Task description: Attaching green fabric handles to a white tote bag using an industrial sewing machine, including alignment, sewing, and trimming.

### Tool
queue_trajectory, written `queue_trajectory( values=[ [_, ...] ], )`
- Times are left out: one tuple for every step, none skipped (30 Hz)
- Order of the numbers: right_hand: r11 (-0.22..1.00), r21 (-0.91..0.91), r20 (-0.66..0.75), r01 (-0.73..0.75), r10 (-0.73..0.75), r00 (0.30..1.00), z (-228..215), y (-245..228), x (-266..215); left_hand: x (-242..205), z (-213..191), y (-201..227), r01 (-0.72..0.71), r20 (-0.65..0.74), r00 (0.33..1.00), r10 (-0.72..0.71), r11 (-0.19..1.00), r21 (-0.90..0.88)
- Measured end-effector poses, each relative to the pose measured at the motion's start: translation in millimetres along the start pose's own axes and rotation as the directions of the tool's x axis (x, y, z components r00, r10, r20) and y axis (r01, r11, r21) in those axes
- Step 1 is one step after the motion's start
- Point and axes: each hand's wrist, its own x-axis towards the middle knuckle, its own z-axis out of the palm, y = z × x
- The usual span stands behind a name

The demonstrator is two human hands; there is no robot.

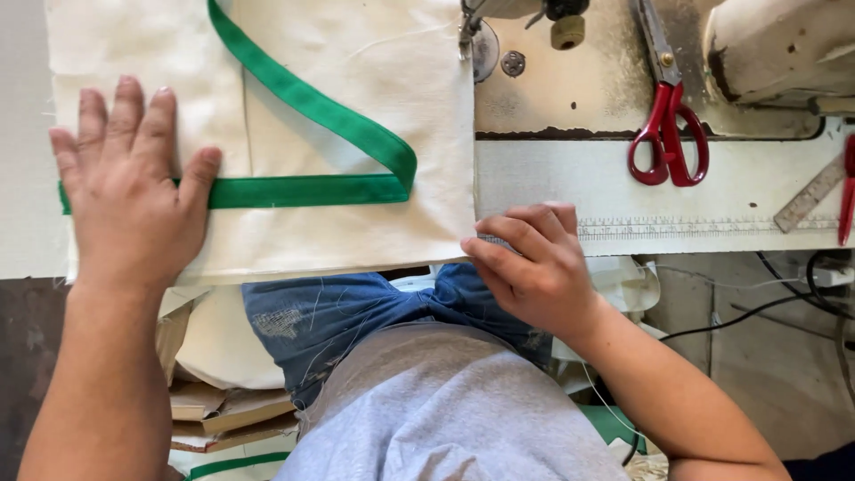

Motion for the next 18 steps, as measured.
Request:
queue_trajectory(
  values=[
    [1.000,-0.004,0.003,-0.007,0.007,1.000,0.8,0.2,-0.8,-0.2,3.9,-3.9,-0.006,0.005,1.000,0.006,1.000,-0.005],
    [1.000,0.027,0.006,-0.015,0.015,1.000,1.7,0.0,-1.7,-2.8,7.3,-8.0,-0.052,-0.053,0.997,0.053,0.999,0.010],
    [0.998,0.058,0.009,-0.023,0.023,1.000,2.6,-0.5,-2.4,-5.4,10.4,-12.2,-0.099,-0.110,0.989,0.101,0.995,0.028],
    [0.998,0.059,0.009,-0.025,0.024,1.000,2.9,-0.4,-2.6,-5.6,9.2,-11.2,-0.099,-0.109,0.989,0.102,0.995,0.028],
    [0.997,0.069,0.002,-0.019,0.019,1.000,2.9,-0.3,-2.6,-5.6,7.6,-10.1,-0.094,-0.097,0.991,0.096,0.995,0.026],
    [0.997,0.077,-0.005,-0.013,0.014,1.000,2.6,0.1,-2.7,-5.3,6.4,-8.7,-0.089,-0.085,0.992,0.091,0.996,0.023],
    [0.997,0.076,-0.005,-0.015,0.015,1.000,3.0,-0.4,-1.9,-6.0,7.4,-10.1,-0.091,-0.084,0.992,0.093,0.996,0.023],
    [0.998,0.062,-0.013,-0.004,0.005,1.000,3.4,-0.6,-0.9,-6.1,8.7,-11.6,-0.110,-0.098,0.989,0.114,0.993,0.042],
    [0.999,0.048,-0.021,0.007,-0.006,1.000,3.7,-0.7,0.1,-6.0,10.1,-13.0,-0.129,-0.112,0.984,0.136,0.990,0.062],
    [0.999,0.046,-0.021,0.006,-0.005,1.000,3.6,-1.1,0.7,-1.6,2.4,-5.2,-0.131,-0.112,0.984,0.138,0.989,0.061],
    [0.999,0.038,-0.009,-0.017,0.018,1.000,3.5,-1.5,1.3,2.8,-5.3,2.6,-0.003,-0.004,1.000,0.003,1.000,-0.003],
    [0.999,0.032,0.003,-0.040,0.040,0.999,3.9,-2.1,1.8,6.3,-13.1,10.2,0.131,0.114,0.986,-0.124,0.990,-0.054],
    [0.999,0.032,0.004,-0.041,0.041,0.999,3.1,-2.6,2.2,0.1,-11.7,4.5,0.131,0.115,0.986,-0.124,0.990,-0.054],
    [0.997,0.046,0.008,-0.058,0.058,0.998,2.8,-2.8,3.6,-5.7,-10.8,-1.7,0.111,-0.011,0.994,-0.111,0.994,-0.019],
    [0.995,0.059,0.013,-0.075,0.075,0.997,2.6,-2.9,5.0,-11.3,-9.8,-7.9,0.091,-0.137,0.987,-0.088,0.996,0.012],
    [0.995,0.063,0.015,-0.080,0.079,0.997,2.6,-1.8,4.5,-23.6,-3.0,-30.8,0.091,-0.130,0.988,-0.089,0.996,0.014],
    [0.993,0.078,0.021,-0.084,0.082,0.996,2.7,-0.9,3.9,-36.3,3.7,-53.7,0.287,-0.154,0.941,-0.303,0.951,-0.115],
    [0.993,0.089,0.025,-0.083,0.081,0.996,2.9,0.5,3.2,-49.4,11.0,-76.6,0.462,-0.147,0.851,-0.504,0.851,-0.250]
  ],
)
